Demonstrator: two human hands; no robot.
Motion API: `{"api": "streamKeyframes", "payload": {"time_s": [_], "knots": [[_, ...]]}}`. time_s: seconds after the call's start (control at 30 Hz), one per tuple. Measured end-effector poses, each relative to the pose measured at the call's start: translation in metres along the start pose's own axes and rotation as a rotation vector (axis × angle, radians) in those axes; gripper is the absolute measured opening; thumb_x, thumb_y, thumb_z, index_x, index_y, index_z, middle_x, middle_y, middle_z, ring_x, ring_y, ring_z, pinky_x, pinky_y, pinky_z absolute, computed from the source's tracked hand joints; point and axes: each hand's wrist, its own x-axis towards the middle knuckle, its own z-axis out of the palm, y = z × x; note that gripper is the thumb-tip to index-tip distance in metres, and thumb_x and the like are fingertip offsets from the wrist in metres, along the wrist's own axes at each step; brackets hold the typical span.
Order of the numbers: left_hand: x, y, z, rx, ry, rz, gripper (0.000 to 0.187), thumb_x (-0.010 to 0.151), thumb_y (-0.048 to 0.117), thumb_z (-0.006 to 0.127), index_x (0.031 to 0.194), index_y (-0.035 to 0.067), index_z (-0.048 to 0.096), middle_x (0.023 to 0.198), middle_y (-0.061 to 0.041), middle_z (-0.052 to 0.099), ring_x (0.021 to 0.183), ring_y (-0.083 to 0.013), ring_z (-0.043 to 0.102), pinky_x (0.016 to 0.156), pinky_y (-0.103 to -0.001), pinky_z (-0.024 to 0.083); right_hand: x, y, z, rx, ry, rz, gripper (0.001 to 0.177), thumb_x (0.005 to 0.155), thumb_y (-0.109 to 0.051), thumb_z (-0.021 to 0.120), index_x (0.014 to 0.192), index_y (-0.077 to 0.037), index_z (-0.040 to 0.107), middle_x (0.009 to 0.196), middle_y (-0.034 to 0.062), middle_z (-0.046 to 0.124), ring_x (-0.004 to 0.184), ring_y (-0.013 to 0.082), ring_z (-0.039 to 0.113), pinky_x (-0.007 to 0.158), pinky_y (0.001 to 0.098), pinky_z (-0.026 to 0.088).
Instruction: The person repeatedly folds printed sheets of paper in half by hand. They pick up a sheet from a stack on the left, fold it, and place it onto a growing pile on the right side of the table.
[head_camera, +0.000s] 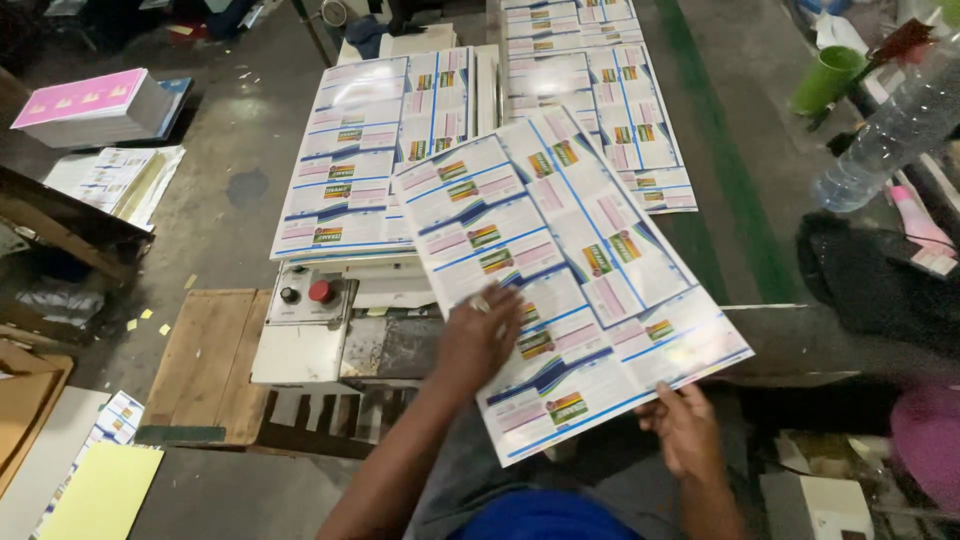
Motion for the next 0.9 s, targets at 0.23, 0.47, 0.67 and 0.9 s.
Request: {"api": "streamKeyframes", "payload": {"time_s": [0.23,0.47,0.67,0.9], "knots": [[0.037,-0.127,-0.007,0.365,0.038,-0.064,0.042,0.095,0.021,0.071,0.133,0.004,0.066,0.143,-0.019,0.062,0.141,-0.0415,0.051,0.113,-0.053,0.042,-0.013,-0.033,-0.034,-0.001,0.144,-0.142,0.027,0.103,-0.013,0.056,0.129,-0.006,0.059,0.099,0.0079,0.072,0.075,0.018,0.069,0.056,0.0316,0.052],[0.021,-0.164,-0.006,0.637,-0.081,-0.105,0.061,0.089,0.029,0.065,0.139,-0.004,0.055,0.147,-0.024,0.052,0.136,-0.0442,0.05,0.111,-0.057,0.04,-0.026,-0.024,-0.066,-0.081,0.28,-0.187,0.025,0.107,-0.011,0.055,0.13,-0.003,0.058,0.101,0.0123,0.071,0.076,0.0218,0.07,0.056,0.0327,0.051],[0.031,-0.155,-0.033,0.536,0.045,-0.018,0.013,0.099,0.011,0.059,0.109,0.006,0.064,0.106,-0.017,0.073,0.101,-0.0369,0.07,0.091,-0.051,0.052,-0.029,-0.021,-0.052,-0.14,0.257,-0.084,0.025,0.106,-0.012,0.053,0.13,-0.003,0.056,0.101,0.0123,0.071,0.076,0.0225,0.071,0.054,0.0318,0.051],[0.024,-0.098,-0.044,0.5,0.143,-0.034,0.005,0.095,0.008,0.063,0.093,0.004,0.061,0.067,-0.013,0.065,0.065,-0.0333,0.067,0.055,-0.046,0.052,0.016,-0.04,-0.011,-0.216,0.176,-0.065,0.031,0.104,-0.013,0.055,0.133,-0.002,0.057,0.102,0.0144,0.072,0.077,0.0221,0.072,0.052,0.029,0.051]]}}
